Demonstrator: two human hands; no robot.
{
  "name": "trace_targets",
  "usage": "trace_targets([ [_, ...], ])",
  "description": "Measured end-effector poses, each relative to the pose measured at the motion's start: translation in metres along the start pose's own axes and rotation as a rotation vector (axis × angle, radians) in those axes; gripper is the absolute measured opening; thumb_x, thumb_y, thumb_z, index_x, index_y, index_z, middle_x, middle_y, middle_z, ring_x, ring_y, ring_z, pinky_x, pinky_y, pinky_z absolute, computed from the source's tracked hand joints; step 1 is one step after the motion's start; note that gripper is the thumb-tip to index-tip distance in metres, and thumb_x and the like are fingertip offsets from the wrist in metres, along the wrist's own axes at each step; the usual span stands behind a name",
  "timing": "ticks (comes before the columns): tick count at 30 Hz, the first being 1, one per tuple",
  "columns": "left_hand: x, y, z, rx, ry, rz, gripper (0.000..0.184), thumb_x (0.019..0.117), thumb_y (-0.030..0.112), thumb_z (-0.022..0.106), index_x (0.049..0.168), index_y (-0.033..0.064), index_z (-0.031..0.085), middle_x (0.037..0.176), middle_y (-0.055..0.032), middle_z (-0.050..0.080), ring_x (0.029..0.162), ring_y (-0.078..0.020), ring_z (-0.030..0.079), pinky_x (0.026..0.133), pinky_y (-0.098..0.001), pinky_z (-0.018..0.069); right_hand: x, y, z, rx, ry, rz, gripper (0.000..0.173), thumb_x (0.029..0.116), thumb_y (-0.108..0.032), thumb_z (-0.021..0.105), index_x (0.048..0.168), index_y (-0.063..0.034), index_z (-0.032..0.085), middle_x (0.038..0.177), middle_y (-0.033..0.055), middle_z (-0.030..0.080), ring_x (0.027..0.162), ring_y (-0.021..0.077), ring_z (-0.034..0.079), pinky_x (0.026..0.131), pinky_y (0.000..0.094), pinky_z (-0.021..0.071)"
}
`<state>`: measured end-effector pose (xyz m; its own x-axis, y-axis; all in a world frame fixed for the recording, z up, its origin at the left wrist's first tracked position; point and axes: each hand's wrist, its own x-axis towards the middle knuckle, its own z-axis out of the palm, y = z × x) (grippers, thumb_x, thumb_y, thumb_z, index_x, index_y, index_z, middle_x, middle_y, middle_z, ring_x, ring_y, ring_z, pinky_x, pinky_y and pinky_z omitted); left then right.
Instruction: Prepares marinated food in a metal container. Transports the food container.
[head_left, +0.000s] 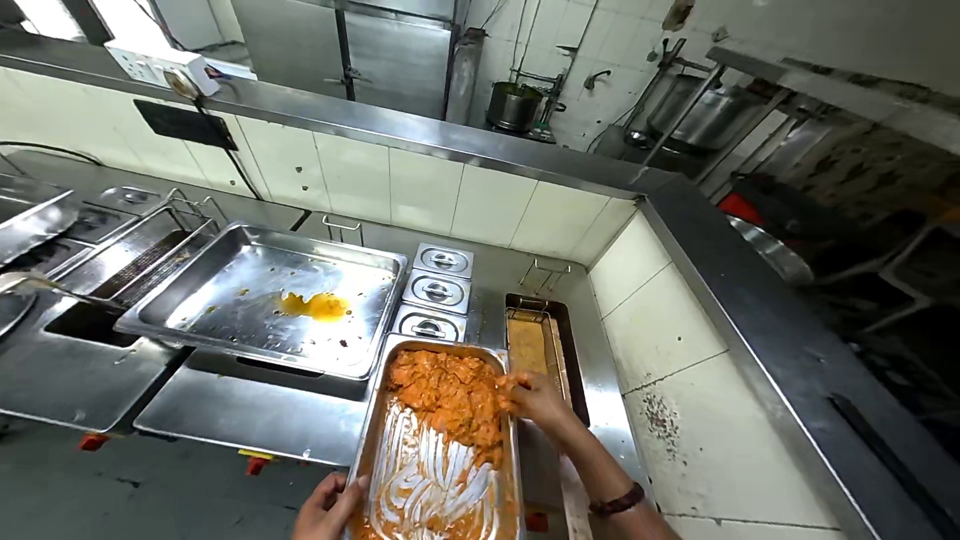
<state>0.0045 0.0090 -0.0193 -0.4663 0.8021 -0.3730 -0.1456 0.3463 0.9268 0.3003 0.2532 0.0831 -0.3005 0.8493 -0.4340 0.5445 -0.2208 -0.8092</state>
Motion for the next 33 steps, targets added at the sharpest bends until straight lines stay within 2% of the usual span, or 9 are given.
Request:
trace_targets([
  [2,-0.001,0.001,0.0,0.017,0.004,0.0,0.024,0.0915,0.026,0.071,0.092,0.0022,0.065,0.075,-0.0052,0.066,0.068,-0.015,0.064,0.068,-0.0371,0.0569,0.02,-0.004,-0.021,-0.486,0.072,0.023,0.029,0.1006,-0.017,0.055,0.122,-0.0017,0.067,0.114,0.017,0.07,0.104,0.0279,0.07,0.094,0.0475,0.0572],
  [4,-0.002,0.003,0.0,0.014,0.017,-0.001,0.024,0.0911,0.025,0.072,0.092,0.0021,0.066,0.074,-0.005,0.066,0.067,-0.0146,0.064,0.067,-0.0366,0.057,0.043,-0.01,-0.038,-0.765,0.078,0.05,0.034,0.0994,-0.019,0.056,0.125,0.0005,0.065,0.123,0.0223,0.066,0.118,0.0367,0.064,0.102,0.0554,0.0499],
  [8,-0.003,0.004,-0.001,0.041,0.035,-0.006,0.023,0.0911,0.025,0.072,0.092,0.0028,0.066,0.076,-0.0038,0.065,0.068,-0.013,0.063,0.067,-0.035,0.0559,0.11,0.001,-0.062,-0.985,-0.031,-0.002,0.024,0.0934,-0.016,0.063,0.111,0.0001,0.07,0.116,0.0225,0.068,0.113,0.0394,0.064,0.096,0.0586,0.0514],
  [11,-0.003,0.003,-0.003,0.078,0.035,-0.021,0.026,0.091,0.028,0.074,0.094,0.003,0.066,0.077,-0.0037,0.065,0.068,-0.0128,0.062,0.067,-0.035,0.0552,0.156,0.011,-0.067,-0.969,-0.056,-0.017,0.025,0.0881,-0.016,0.071,0.11,-0.0044,0.073,0.116,0.0208,0.069,0.114,0.0397,0.064,0.098,0.061,0.0497],
  [14,-0.004,0.003,-0.004,0.117,0.051,-0.044,0.032,0.0891,0.033,0.075,0.095,0.0033,0.067,0.075,-0.0043,0.065,0.066,-0.0141,0.062,0.067,-0.0372,0.0553,0.184,0.015,-0.064,-0.913,0.049,0.007,0.027,0.0869,-0.023,0.075,0.109,-0.007,0.074,0.113,0.0194,0.071,0.112,0.039,0.066,0.096,0.0619,0.0512],
  [18,-0.005,0.004,-0.004,0.138,0.081,-0.061,0.035,0.0867,0.038,0.076,0.094,0.005,0.068,0.072,-0.0034,0.065,0.065,-0.0145,0.063,0.066,-0.0375,0.0553,0.195,0.017,-0.065,-0.78,0.167,0.013,0.022,0.0865,-0.015,0.073,0.107,-0.0066,0.074,0.11,0.0197,0.072,0.109,0.0384,0.067,0.094,0.0611,0.0522],
  [24,-0.003,0.004,-0.004,0.132,0.038,-0.085,0.035,0.0876,0.038,0.075,0.096,0.0052,0.068,0.073,-0.0037,0.065,0.066,-0.0154,0.063,0.067,-0.0395,0.0552,0.188,0.028,-0.08,-0.59,0.338,-0.035,0.023,0.0861,-0.014,0.073,0.109,-0.0093,0.076,0.11,0.0143,0.073,0.108,0.0322,0.068,0.097,0.0564,0.053],
  [28,-0.002,0.001,-0.004,0.115,0.007,-0.064,0.034,0.0883,0.04,0.074,0.093,0.0065,0.068,0.072,-0.0037,0.065,0.066,-0.0154,0.062,0.067,-0.0388,0.0546,0.17,0.025,-0.089,-0.478,0.424,-0.057,0.02,0.0909,-0.011,0.069,0.109,-0.0097,0.076,0.112,0.0123,0.074,0.11,0.0296,0.068,0.099,0.0546,0.0522],
  [33,0.003,-0.004,-0.004,0.166,0.005,-0.063,0.04,0.0854,0.049,0.073,0.092,0.0105,0.071,0.08,-0.004,0.069,0.075,-0.0177,0.067,0.073,-0.0425,0.0572,0.101,-0.018,-0.076,-0.434,0.416,-0.144,0.017,0.0978,-0.013,0.066,0.111,-0.0057,0.075,0.11,0.0164,0.073,0.104,0.0318,0.069,0.094,0.0573,0.0534],
])
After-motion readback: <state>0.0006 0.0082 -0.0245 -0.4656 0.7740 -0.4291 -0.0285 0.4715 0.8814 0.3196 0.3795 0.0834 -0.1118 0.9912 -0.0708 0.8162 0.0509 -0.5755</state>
